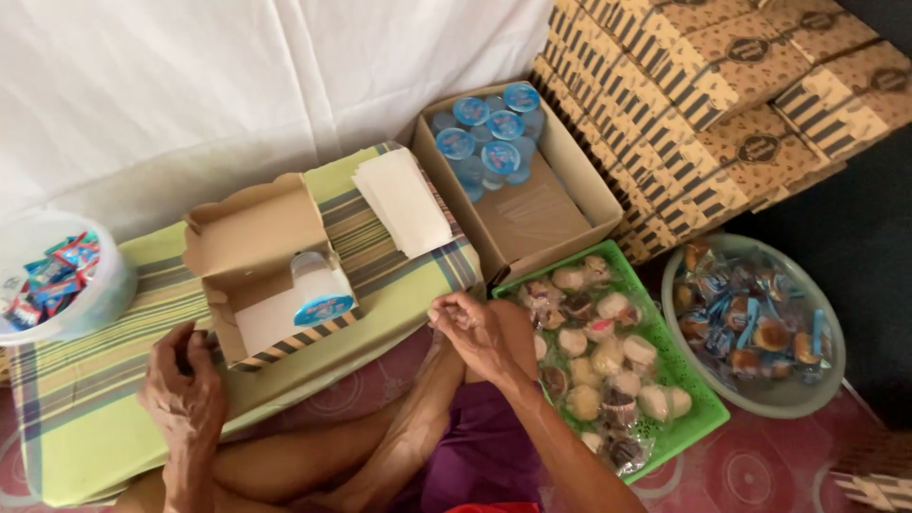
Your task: Assembling snack boxes by placing a napkin, a cup of water, and various snacks into a cardboard box.
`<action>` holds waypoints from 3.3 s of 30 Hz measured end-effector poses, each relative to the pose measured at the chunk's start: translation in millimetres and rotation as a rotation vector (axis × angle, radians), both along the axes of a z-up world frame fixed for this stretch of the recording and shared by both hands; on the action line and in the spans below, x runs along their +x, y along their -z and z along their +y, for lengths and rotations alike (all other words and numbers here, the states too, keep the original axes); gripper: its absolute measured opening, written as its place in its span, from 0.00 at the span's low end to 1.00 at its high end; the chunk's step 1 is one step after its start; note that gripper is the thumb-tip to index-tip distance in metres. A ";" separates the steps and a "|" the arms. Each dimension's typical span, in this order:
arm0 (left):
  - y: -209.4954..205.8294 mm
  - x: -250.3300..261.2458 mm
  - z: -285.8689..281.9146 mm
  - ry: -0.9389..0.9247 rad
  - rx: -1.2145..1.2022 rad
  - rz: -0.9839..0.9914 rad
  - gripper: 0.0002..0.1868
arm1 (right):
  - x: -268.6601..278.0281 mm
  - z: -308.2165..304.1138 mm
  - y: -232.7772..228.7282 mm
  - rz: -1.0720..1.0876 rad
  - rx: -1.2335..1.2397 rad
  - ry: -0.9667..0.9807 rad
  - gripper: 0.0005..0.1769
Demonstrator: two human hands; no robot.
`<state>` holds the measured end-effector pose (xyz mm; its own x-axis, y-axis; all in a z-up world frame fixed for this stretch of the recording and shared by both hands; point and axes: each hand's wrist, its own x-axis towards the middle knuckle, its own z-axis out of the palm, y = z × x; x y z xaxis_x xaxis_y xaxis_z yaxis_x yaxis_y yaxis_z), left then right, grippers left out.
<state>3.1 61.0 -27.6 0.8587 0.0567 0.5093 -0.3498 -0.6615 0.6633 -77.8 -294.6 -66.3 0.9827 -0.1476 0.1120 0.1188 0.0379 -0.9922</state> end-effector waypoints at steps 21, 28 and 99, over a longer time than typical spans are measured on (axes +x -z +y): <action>62.7 11.2 23.4 -0.064 0.249 -0.104 0.07 | -85.6 -208.1 13.6 -0.001 -0.238 0.899 0.06; 56.6 7.1 21.0 -0.052 0.247 -0.078 0.06 | -190.9 -369.1 47.7 0.341 -1.111 1.309 0.20; -123.0 -37.0 -11.7 0.405 0.049 -0.126 0.46 | 86.4 124.0 -137.3 0.100 0.000 -0.236 0.31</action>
<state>-33.9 49.2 95.4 0.7379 -0.2988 0.6052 -0.6637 -0.4837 0.5705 8.6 -170.7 71.0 0.9961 0.0875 0.0122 0.0075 0.0528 -0.9986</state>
